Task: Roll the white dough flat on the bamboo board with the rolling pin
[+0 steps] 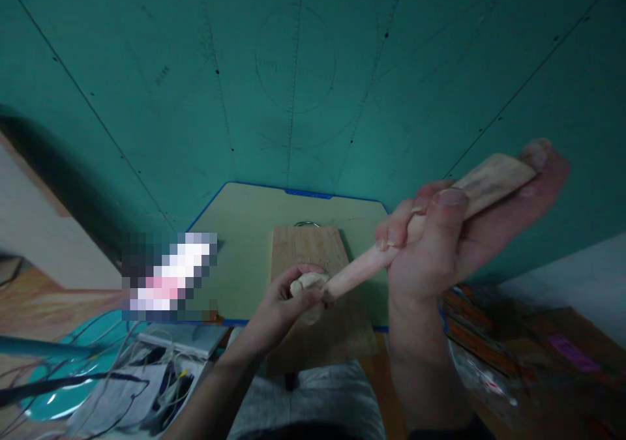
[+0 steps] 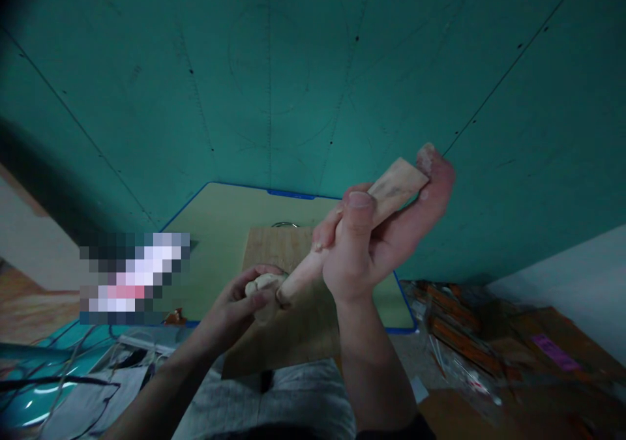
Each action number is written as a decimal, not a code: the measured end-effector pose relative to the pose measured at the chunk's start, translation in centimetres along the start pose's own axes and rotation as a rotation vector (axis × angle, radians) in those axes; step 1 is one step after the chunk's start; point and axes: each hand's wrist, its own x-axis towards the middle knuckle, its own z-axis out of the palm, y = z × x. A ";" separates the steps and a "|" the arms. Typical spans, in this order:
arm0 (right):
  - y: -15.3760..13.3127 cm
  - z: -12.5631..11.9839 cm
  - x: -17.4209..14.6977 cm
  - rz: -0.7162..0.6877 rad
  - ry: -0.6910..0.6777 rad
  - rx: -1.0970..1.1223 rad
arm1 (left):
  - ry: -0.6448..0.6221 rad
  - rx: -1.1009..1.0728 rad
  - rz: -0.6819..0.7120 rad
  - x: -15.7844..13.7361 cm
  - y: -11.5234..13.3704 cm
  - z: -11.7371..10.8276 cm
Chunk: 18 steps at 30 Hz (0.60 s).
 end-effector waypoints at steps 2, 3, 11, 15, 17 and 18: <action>-0.2 0.0 0.2 0.001 0.009 -0.019 | -0.089 -0.006 -0.003 -0.6 0.2 -0.5; -0.3 0.0 0.3 0.005 0.015 -0.023 | -0.143 0.007 -0.021 -0.9 0.4 -0.7; -1.3 0.2 0.4 0.067 0.055 0.056 | -0.079 0.168 -0.042 -1.0 0.2 -0.1; -1.3 -0.1 0.4 0.084 0.017 0.081 | 0.076 0.211 0.026 0.1 -0.6 -0.6; -1.3 -0.6 1.0 0.074 0.044 0.080 | 0.145 0.196 0.041 0.4 -0.8 -1.2; -1.3 -1.0 1.4 0.069 0.057 0.081 | 0.168 0.174 0.036 0.6 -0.8 -1.5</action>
